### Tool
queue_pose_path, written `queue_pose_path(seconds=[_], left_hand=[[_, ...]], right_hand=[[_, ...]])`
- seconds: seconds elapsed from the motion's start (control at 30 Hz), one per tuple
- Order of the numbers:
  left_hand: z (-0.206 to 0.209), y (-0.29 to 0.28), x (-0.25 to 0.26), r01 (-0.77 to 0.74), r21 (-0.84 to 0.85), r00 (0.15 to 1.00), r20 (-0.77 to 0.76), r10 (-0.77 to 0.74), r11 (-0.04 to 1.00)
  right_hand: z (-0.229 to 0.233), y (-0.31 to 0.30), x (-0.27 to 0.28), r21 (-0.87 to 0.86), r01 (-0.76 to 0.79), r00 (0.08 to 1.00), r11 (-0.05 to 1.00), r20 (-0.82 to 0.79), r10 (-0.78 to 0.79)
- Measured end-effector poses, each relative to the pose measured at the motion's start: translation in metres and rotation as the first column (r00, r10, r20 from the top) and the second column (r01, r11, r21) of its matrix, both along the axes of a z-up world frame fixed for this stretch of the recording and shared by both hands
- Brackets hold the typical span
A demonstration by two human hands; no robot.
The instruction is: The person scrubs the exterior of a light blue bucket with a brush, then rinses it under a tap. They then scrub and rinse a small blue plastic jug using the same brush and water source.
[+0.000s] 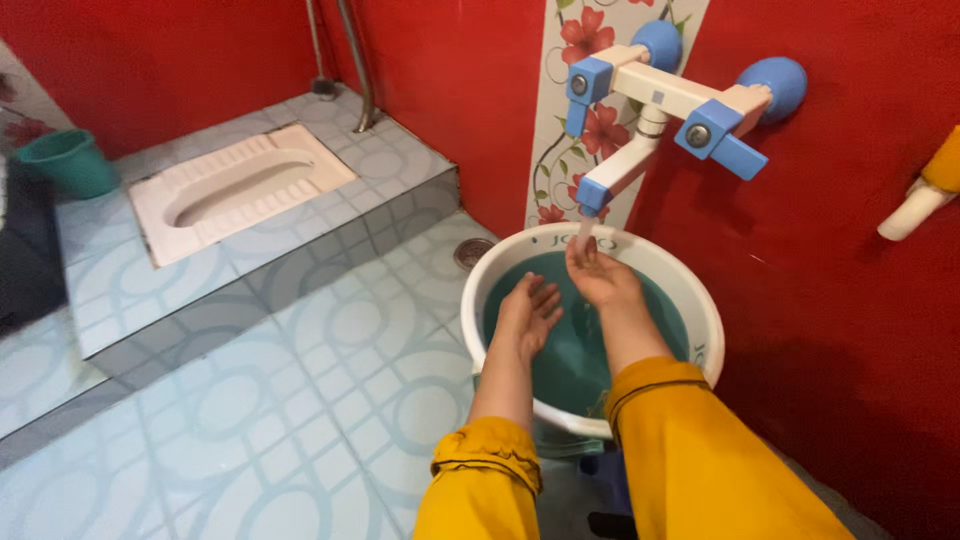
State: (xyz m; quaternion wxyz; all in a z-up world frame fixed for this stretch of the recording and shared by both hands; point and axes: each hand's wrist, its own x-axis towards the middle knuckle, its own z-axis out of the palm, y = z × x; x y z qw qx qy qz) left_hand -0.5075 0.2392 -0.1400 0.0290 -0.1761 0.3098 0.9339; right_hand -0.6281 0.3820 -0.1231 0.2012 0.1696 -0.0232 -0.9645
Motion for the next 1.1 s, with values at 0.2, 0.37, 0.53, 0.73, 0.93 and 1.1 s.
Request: queue_pose_path(seconds=[0.2,0.37,0.53,0.73,0.93,1.1], left_hand=[[-0.023,0.039,-0.052,-0.034,0.435,0.982,-0.154,0.111,0.900],[-0.008,0.052,-0.080,-0.018,0.415,0.987,-0.136,0.081,0.910],[0.005,0.020,-0.080,-0.050,-0.950,0.976,0.019,0.219,0.307],[0.040,-0.046,0.000,0.093,-0.918,0.884,-0.103,0.456,-0.387],[0.038,-0.076,0.061,0.360,-0.912,0.921,0.314,0.233,-0.196],[0.081,-0.073,0.118,0.592,-0.789,0.793,0.607,0.055,0.165]], right_hand=[[0.024,-0.010,0.013,0.059,0.007,0.973,0.998,-0.230,0.006],[-0.016,-0.035,-0.026,0.539,0.043,0.897,0.841,-0.391,0.205],[-0.024,-0.036,-0.047,0.860,-0.051,0.906,0.508,-0.175,0.386],[0.008,-0.044,-0.036,0.350,-0.152,0.950,0.924,-0.206,0.234],[0.012,-0.054,-0.016,0.599,-0.115,0.934,0.793,-0.207,0.292],[-0.005,-0.063,-0.026,0.331,-0.345,0.938,0.878,0.123,0.323]])
